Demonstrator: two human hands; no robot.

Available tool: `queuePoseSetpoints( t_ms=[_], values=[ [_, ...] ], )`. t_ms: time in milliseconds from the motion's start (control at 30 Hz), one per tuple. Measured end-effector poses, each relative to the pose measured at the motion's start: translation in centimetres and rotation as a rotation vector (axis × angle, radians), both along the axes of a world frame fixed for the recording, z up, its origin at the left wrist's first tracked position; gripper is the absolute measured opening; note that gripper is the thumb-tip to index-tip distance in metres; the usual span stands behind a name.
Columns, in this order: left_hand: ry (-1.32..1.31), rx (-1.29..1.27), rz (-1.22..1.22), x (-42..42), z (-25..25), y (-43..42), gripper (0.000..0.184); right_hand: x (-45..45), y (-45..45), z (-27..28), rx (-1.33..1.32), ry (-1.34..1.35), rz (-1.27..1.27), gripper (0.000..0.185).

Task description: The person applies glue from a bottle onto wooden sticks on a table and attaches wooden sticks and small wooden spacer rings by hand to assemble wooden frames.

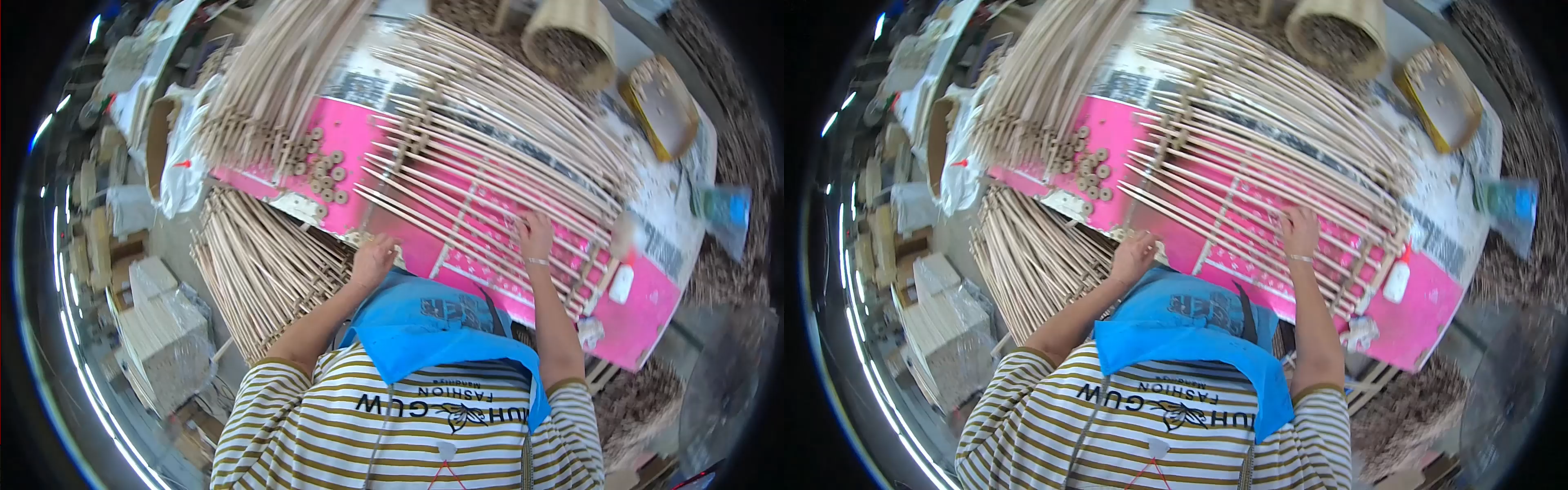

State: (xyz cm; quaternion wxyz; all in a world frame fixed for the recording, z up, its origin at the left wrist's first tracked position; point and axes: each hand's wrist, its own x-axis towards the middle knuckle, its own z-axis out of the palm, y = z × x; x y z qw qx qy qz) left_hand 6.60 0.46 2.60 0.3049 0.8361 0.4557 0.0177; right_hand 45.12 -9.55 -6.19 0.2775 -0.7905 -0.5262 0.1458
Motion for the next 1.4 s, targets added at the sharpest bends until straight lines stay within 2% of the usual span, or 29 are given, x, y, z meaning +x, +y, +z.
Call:
queuePoseSetpoints(
  t_ms=[133, 200, 333, 433, 500, 633, 667, 733, 800, 833, 933, 1000, 1033, 1200, 1400],
  values=[
    [0.004, 0.065, 0.002, -0.2, -0.5, 0.0, 0.026, 0.0, -0.1, 0.8, 0.028, 0.048, 0.015, 0.016],
    [-0.100, 0.097, 0.022, 0.8, 0.8, 0.4, 0.030, 0.0, 0.2, 1.7, 0.078, 0.034, 0.029, 0.015],
    [-0.242, 0.317, -0.068, 5.5, 5.6, 3.2, 0.052, -0.4, 2.4, 7.3, 0.136, 0.026, 0.122, 0.013],
    [-0.274, 0.499, -0.153, 8.9, 9.4, 6.3, 0.057, -0.9, 6.4, 11.6, 0.218, -0.050, 0.260, 0.014],
    [-0.214, 0.518, -0.149, 9.6, 8.9, 8.2, 0.064, -1.8, 9.4, 14.4, 0.247, -0.100, 0.344, 0.015],
    [-0.185, 0.562, -0.150, 7.8, 7.8, 11.3, 0.063, -4.1, 14.7, 19.4, 0.293, -0.147, 0.477, 0.016],
    [-0.193, 0.465, -0.148, 6.9, 8.2, 11.9, 0.057, -4.5, 15.6, 20.5, 0.227, -0.157, 0.486, 0.019],
    [-0.231, 0.469, -0.126, 5.0, 9.4, 13.3, 0.061, -6.5, 17.3, 23.6, 0.389, -0.244, 0.468, 0.026],
    [-0.299, 0.591, -0.007, 3.1, 8.9, 15.8, 0.062, -7.9, 17.7, 26.4, 0.426, -0.235, 0.408, 0.031],
    [-0.218, 0.583, 0.086, 2.0, 9.0, 17.2, 0.060, -8.3, 17.8, 27.0, 0.457, -0.233, 0.384, 0.032],
    [-0.123, 0.601, 0.331, 0.1, 8.6, 22.7, 0.050, -8.6, 16.7, 23.8, 0.346, -0.011, 0.265, 0.023],
    [-0.221, 0.628, 0.448, -0.6, 6.8, 26.8, 0.044, -8.8, 15.1, 20.3, 0.275, 0.134, 0.247, 0.018],
    [-0.283, 0.639, 0.478, -0.7, 6.1, 28.7, 0.040, -9.1, 14.3, 19.2, 0.212, 0.147, 0.250, 0.017],
    [-0.076, 0.650, 0.571, -1.6, -1.3, 37.1, 0.042, -9.2, 11.5, 16.9, 0.003, 0.256, 0.222, 0.016],
    [0.058, 0.558, 0.639, 0.6, -4.1, 42.4, 0.044, -8.2, 10.6, 14.9, -0.103, 0.297, 0.151, 0.017]
  ],
)
